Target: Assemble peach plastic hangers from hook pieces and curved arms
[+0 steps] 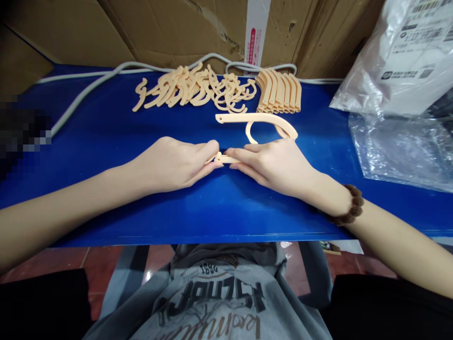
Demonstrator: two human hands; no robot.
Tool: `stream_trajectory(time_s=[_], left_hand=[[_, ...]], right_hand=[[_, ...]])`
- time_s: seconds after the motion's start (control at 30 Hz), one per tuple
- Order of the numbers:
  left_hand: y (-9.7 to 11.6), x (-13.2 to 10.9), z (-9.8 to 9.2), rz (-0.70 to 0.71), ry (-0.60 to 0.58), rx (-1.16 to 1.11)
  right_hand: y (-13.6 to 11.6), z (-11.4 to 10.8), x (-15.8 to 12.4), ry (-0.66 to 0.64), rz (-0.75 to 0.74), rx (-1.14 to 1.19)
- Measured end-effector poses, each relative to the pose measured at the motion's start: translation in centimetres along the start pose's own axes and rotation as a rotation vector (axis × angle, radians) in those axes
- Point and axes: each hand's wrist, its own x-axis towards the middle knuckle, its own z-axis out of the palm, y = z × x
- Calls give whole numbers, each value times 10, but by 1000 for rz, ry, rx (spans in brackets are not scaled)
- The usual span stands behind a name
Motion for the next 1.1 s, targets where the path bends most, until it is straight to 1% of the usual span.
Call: stream_trajectory(time_s=[0.2, 0.37, 0.5, 0.6, 0.7, 0.83, 0.93, 1.1], left_hand=[[-3, -2, 7, 64, 144, 41], [-6, -3, 8, 83, 214, 105], [-7, -3, 9, 84, 229, 110], [-7, -3, 10, 77, 235, 96], [-7, -3, 10, 88, 250, 75], [-7, -3, 11, 103, 305, 71], [-6, -3, 12, 114, 340, 71], [-6, -3, 12, 103, 331, 81]], right_hand=[[1, -1, 0, -5, 8, 23], [2, -1, 1, -52, 31, 136], [3, -1, 2, -54, 43, 196], [3, -1, 2, -49, 40, 186], [3, -1, 1, -18, 23, 151], [2, -1, 0, 28, 13, 102], [1, -2, 0, 36, 11, 99], [2, -2, 0, 35, 3, 129]])
